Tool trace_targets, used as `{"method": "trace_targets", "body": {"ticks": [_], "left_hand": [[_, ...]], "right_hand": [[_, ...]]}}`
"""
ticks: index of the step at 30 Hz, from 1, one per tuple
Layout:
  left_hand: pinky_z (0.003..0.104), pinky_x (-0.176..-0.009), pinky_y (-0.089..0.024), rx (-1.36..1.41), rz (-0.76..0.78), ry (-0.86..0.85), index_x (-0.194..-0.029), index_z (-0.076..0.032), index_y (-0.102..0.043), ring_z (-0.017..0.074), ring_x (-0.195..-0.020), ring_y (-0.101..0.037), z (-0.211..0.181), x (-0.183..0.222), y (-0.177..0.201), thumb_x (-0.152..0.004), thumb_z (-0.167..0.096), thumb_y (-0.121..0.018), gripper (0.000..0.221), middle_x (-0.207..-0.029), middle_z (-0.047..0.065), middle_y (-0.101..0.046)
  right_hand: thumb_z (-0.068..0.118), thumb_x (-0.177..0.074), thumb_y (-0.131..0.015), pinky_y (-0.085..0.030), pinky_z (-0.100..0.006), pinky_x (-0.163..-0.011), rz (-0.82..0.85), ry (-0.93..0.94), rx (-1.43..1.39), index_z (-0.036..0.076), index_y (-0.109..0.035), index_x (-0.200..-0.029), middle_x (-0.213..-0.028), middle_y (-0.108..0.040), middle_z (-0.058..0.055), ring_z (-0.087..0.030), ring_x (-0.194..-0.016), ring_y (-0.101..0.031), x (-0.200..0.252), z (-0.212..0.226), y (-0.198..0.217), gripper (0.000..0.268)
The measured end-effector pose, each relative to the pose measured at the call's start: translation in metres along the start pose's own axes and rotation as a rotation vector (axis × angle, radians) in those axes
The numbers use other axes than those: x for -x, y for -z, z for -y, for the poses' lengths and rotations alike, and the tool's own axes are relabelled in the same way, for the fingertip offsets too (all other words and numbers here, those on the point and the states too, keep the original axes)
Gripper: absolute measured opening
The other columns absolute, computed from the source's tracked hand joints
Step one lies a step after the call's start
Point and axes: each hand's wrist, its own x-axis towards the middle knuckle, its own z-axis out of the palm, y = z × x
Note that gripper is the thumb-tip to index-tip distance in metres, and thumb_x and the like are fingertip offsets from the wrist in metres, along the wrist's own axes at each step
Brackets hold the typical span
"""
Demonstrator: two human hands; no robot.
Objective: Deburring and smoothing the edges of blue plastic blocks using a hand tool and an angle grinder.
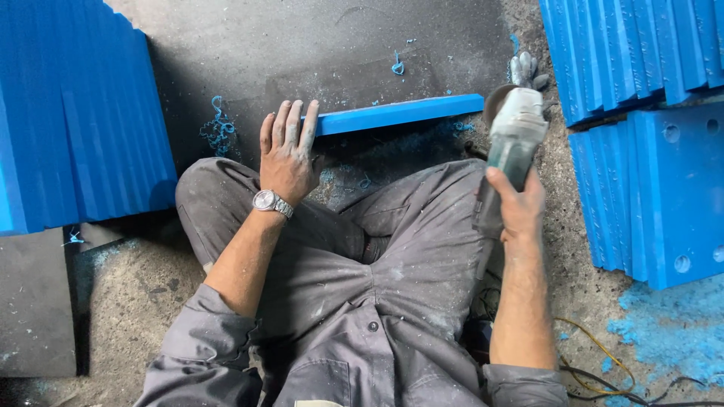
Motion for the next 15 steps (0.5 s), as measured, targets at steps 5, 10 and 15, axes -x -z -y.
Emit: {"method": "trace_targets", "body": {"ticks": [5, 10, 15], "left_hand": [[0.050, -0.126, -0.019, 0.082, -0.016, 0.017, -0.165, -0.012, -0.034, 0.0330, -0.151, -0.034, 0.000, -0.006, 0.005, -0.090, -0.035, -0.076, 0.089, -0.160, 0.017, -0.043], [0.048, -0.127, -0.019, 0.068, -0.068, 0.023, -0.164, -0.015, -0.034, 0.0288, -0.154, -0.033, 0.008, -0.005, 0.008, -0.096, -0.025, -0.069, 0.077, -0.163, 0.015, -0.041], [0.051, -0.124, -0.025, 0.205, -0.063, 0.220, -0.163, -0.012, -0.029, 0.0308, -0.153, -0.035, 0.032, -0.003, 0.007, -0.092, -0.013, -0.061, 0.078, -0.163, 0.013, -0.042]], "right_hand": [[0.024, -0.086, -0.082, -0.061, -0.032, -0.067, 0.013, 0.136, -0.105, -0.002, -0.057, -0.131, -0.100, -0.069, -0.010, -0.019, -0.076, -0.071, 0.007, -0.006, 0.008, 0.058], [0.021, -0.086, -0.083, -0.060, -0.032, -0.066, 0.100, 0.131, -0.093, -0.003, -0.059, -0.127, -0.098, -0.069, -0.011, -0.020, -0.075, -0.071, 0.024, -0.005, -0.030, 0.053], [0.020, -0.086, -0.084, -0.057, -0.029, -0.086, 0.175, 0.257, 0.079, -0.003, -0.061, -0.132, -0.114, -0.070, -0.008, -0.015, -0.098, -0.068, 0.032, -0.008, -0.068, 0.057]]}}
